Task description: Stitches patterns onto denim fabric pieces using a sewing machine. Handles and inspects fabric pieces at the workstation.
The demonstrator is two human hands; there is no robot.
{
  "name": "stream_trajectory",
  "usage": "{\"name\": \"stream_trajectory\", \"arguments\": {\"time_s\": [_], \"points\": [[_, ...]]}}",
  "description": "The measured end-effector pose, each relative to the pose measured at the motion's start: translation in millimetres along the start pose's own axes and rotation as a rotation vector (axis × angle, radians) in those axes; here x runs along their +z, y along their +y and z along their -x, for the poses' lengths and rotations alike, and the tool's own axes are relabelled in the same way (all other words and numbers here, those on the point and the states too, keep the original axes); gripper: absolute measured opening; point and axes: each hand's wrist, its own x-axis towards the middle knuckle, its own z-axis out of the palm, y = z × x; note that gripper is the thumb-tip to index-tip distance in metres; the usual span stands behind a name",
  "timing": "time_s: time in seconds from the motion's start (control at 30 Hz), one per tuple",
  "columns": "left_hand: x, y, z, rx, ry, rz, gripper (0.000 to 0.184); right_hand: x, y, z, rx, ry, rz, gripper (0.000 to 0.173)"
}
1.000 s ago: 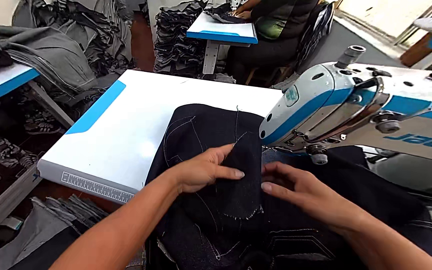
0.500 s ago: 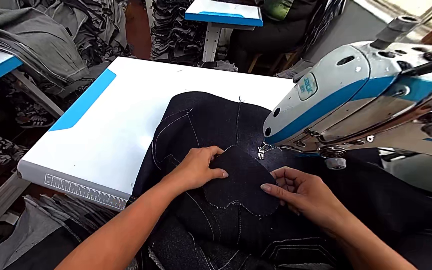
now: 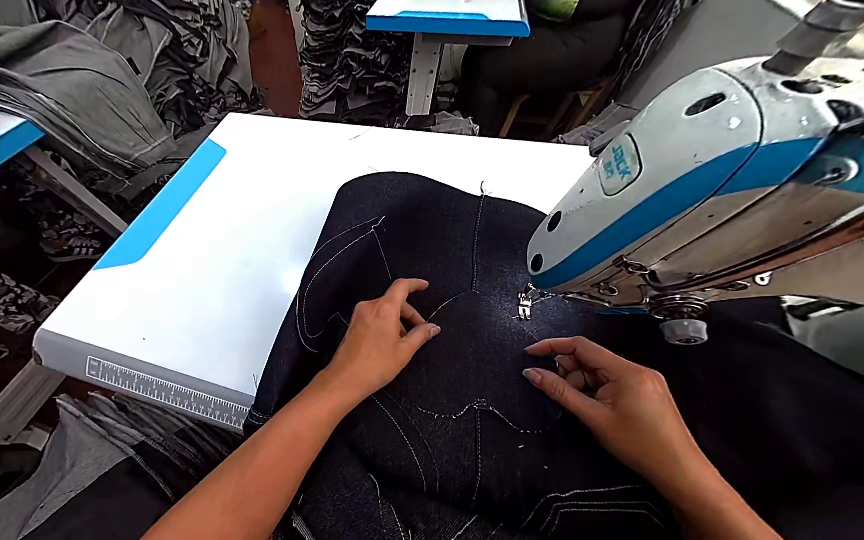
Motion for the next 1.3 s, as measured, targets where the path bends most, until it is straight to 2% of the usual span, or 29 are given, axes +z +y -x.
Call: {"name": "stream_trajectory", "arguments": {"time_s": [0.07, 0.17, 0.27, 0.43, 0.53, 0.9, 1.1, 1.3], "points": [[-7.2, -4.5, -3.6, -0.136, 0.034, 0.136, 0.047, -0.3, 1.3, -0.7, 0.011, -0.010, -0.016, 0.035], [-15.4, -10.1, -5.9, -0.219, 0.184, 0.295, 0.034, 0.9, 2.4, -0.6, -0.002, -0.006, -0.003, 0.038], [-18.2, -11.3, -1.1, -0.154, 0.205, 0.118, 0.020, 2.4, 2.6, -1.2, -0.019, 0.002, 0.003, 0.039], [-17.8, 2.1, 9.0, -0.186, -0.079, -0.302, 0.042, 2.8, 1.7, -1.0, -0.034, 0.017, 0.005, 0.037], [-10.9, 12.2, 13.8, -0.218, -0.101, -0.403, 0.043, 3.8, 1.0, -1.1, -0.035, 0.032, 0.033, 0.038], [-6.5, 8.0, 11.5, -0.219, -0.025, -0.380, 0.032, 6.8, -4.3, -0.6, -0.064, 0.082, 0.070, 0.036], [-15.4, 10.4, 2.5, -0.328, -0.119, -0.336, 0.032, 5.5, -9.7, 0.2, -0.062, 0.112, 0.088, 0.034], [-14.6, 9.5, 2.1, -0.324, -0.091, -0.331, 0.032, 5.7, -12.9, -0.5, -0.083, 0.133, 0.118, 0.030]]}}
